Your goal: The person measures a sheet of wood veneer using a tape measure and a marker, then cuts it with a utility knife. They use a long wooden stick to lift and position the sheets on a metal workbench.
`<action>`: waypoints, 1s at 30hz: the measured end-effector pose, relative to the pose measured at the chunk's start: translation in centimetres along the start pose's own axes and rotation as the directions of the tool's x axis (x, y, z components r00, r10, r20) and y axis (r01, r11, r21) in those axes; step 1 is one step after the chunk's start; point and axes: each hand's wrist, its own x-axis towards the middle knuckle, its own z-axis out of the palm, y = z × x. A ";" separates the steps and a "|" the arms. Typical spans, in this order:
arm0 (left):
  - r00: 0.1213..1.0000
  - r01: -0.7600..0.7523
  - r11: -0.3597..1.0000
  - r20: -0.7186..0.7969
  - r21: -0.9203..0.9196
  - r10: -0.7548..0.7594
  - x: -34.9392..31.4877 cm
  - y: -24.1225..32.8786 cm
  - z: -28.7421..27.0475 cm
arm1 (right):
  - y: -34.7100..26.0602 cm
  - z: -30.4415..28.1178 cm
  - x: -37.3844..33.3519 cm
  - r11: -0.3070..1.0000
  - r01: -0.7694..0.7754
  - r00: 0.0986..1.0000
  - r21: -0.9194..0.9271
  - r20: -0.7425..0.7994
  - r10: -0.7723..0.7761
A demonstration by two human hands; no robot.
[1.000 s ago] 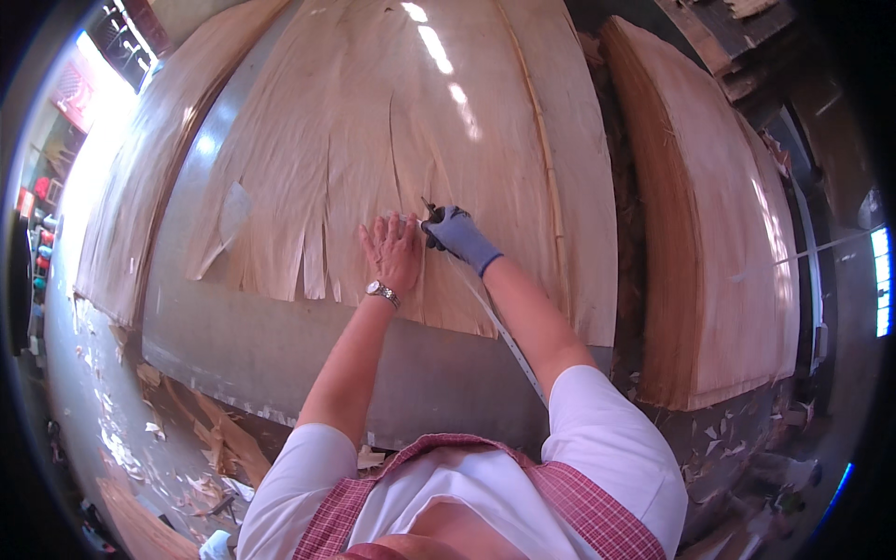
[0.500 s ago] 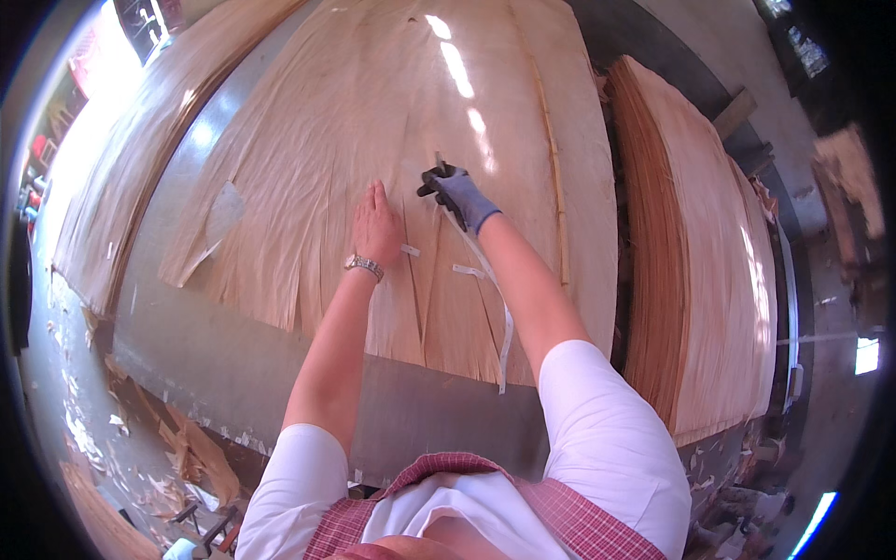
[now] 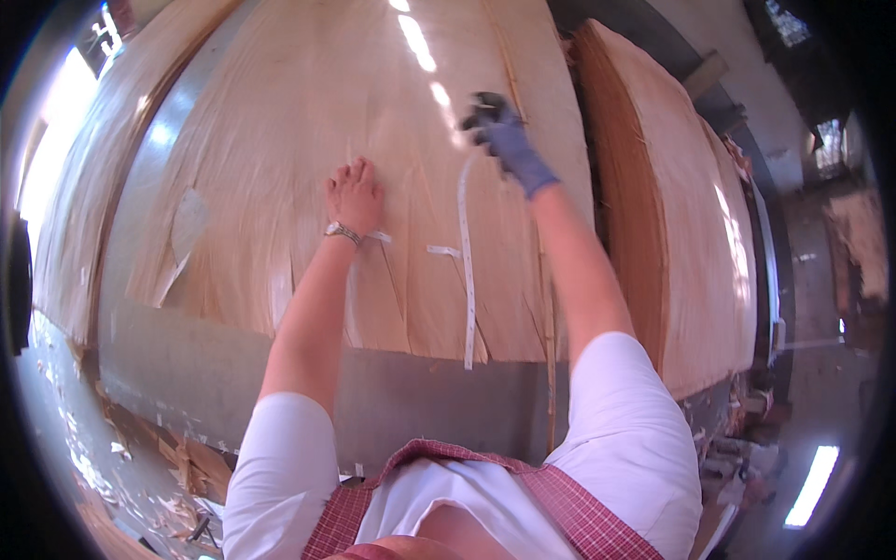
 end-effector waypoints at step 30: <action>0.967 0.189 0.957 -0.125 -0.221 -0.220 -23.3 8.6 -6.6 | 7.9 10.1 -19.4 0.959 -0.281 0.840 0.044 0.495 0.224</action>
